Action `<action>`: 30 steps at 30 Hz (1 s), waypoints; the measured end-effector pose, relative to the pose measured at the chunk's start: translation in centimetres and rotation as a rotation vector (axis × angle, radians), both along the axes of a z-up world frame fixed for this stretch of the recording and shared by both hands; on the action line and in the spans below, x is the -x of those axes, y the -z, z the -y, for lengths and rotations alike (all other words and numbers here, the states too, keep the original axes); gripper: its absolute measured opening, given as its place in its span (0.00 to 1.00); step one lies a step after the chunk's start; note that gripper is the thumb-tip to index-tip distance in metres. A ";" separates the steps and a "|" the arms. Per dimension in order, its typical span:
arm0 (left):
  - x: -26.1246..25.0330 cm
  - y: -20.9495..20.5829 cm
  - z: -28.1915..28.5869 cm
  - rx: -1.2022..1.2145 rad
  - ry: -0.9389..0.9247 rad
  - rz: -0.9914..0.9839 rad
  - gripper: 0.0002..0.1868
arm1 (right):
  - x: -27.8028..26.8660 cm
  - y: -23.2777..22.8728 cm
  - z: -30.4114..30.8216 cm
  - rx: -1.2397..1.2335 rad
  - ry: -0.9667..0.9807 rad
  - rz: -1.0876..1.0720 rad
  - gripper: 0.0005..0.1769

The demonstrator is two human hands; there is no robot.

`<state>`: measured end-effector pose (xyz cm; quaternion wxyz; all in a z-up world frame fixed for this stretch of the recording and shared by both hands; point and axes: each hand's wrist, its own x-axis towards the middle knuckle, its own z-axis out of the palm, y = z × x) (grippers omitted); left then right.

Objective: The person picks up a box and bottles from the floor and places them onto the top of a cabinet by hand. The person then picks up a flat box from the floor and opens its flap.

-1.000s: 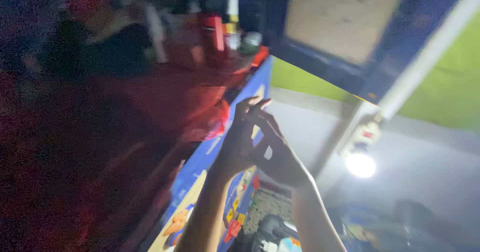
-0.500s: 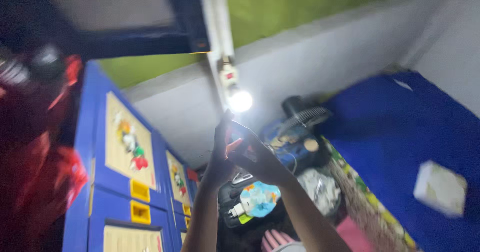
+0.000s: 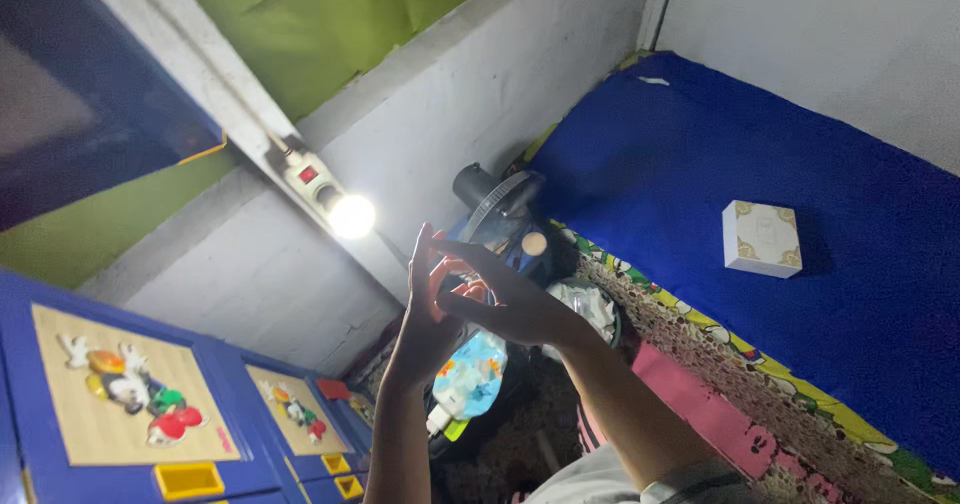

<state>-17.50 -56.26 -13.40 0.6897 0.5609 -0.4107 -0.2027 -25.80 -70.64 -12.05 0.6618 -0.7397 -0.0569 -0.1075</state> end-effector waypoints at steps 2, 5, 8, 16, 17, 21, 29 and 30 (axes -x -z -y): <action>0.5 -0.3 1.9 -0.043 -0.009 -0.056 0.55 | 0.6 -0.3 1.5 0.089 0.049 0.032 0.44; 1.2 -0.2 4.5 0.032 0.007 -0.039 0.56 | 1.0 -0.2 4.1 0.103 0.060 0.018 0.42; 1.9 -0.3 7.1 -0.046 -0.028 0.030 0.55 | 0.9 0.1 7.5 -0.005 -0.023 0.018 0.40; 5.3 1.1 18.0 -0.171 -0.332 0.065 0.57 | 0.8 2.1 20.7 0.204 -0.136 0.115 0.34; 6.4 1.8 19.6 -0.167 -0.374 0.062 0.57 | 1.1 2.6 22.5 0.195 -0.179 0.121 0.33; 10.6 4.3 25.3 -0.066 -0.552 0.089 0.54 | 1.7 3.7 28.2 0.028 -0.429 0.097 0.36; 22.8 5.2 25.5 -0.161 -0.925 -0.102 0.53 | 6.6 4.5 26.8 0.027 -0.810 -0.032 0.36; 24.1 5.5 24.8 -0.160 -0.984 -0.106 0.53 | 7.2 4.6 25.8 0.026 -0.869 -0.030 0.36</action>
